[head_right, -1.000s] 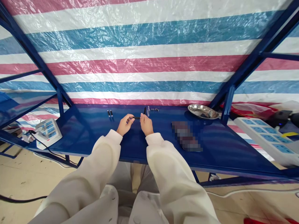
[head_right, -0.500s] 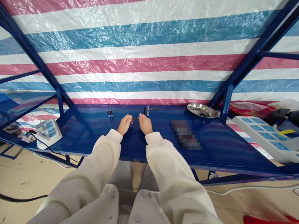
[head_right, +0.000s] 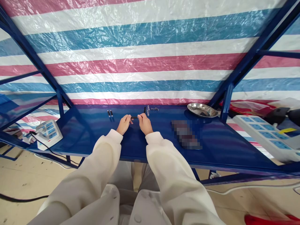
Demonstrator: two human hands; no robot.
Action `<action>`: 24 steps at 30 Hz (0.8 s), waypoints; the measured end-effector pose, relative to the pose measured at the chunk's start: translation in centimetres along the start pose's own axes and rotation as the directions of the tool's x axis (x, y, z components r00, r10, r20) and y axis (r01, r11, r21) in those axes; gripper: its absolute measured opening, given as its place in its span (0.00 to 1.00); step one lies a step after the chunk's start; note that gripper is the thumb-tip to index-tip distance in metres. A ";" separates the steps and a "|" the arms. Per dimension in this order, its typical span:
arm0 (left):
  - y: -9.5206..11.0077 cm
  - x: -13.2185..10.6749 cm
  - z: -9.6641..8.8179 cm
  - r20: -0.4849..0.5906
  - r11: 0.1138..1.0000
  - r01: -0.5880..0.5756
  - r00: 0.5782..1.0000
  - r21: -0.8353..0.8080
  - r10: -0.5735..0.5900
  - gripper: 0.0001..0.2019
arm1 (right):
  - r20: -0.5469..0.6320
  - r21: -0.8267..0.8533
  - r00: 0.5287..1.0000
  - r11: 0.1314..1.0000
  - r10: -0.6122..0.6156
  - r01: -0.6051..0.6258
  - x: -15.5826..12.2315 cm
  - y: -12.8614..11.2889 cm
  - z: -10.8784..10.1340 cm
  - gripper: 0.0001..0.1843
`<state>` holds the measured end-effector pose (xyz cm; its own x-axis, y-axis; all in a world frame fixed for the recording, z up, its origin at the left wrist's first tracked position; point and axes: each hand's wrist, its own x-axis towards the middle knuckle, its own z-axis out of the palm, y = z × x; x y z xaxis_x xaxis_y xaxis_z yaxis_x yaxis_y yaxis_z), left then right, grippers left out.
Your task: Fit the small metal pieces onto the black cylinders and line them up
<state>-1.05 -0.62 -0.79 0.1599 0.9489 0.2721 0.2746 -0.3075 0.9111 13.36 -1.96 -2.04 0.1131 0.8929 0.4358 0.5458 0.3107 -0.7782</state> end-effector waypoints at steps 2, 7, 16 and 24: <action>-0.2 0.1 0.0 -0.009 1.000 0.017 1.000 -0.017 -0.018 0.15 | -0.008 0.016 1.000 1.000 -0.018 0.018 0.0 0.1 0.0 0.21; -0.8 0.4 0.0 -0.028 0.998 0.030 0.999 -0.062 -0.032 0.17 | -0.016 0.067 1.000 0.997 -0.025 0.026 0.0 0.2 -0.1 0.21; -0.3 0.3 0.1 0.022 0.989 -0.073 0.997 -0.128 0.077 0.11 | -0.041 0.098 0.998 0.994 0.056 -0.052 0.2 0.6 -0.1 0.22; -0.6 0.5 -0.2 -0.066 0.997 -0.046 0.997 -0.064 0.041 0.17 | -0.062 0.091 0.993 0.992 0.097 -0.091 0.4 1.0 0.1 0.20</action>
<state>-1.29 0.03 -1.16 0.1081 0.9379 0.3295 0.2061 -0.3454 0.9155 13.86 -1.30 -2.68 0.2164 0.8970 0.3855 0.4552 0.2566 -0.8526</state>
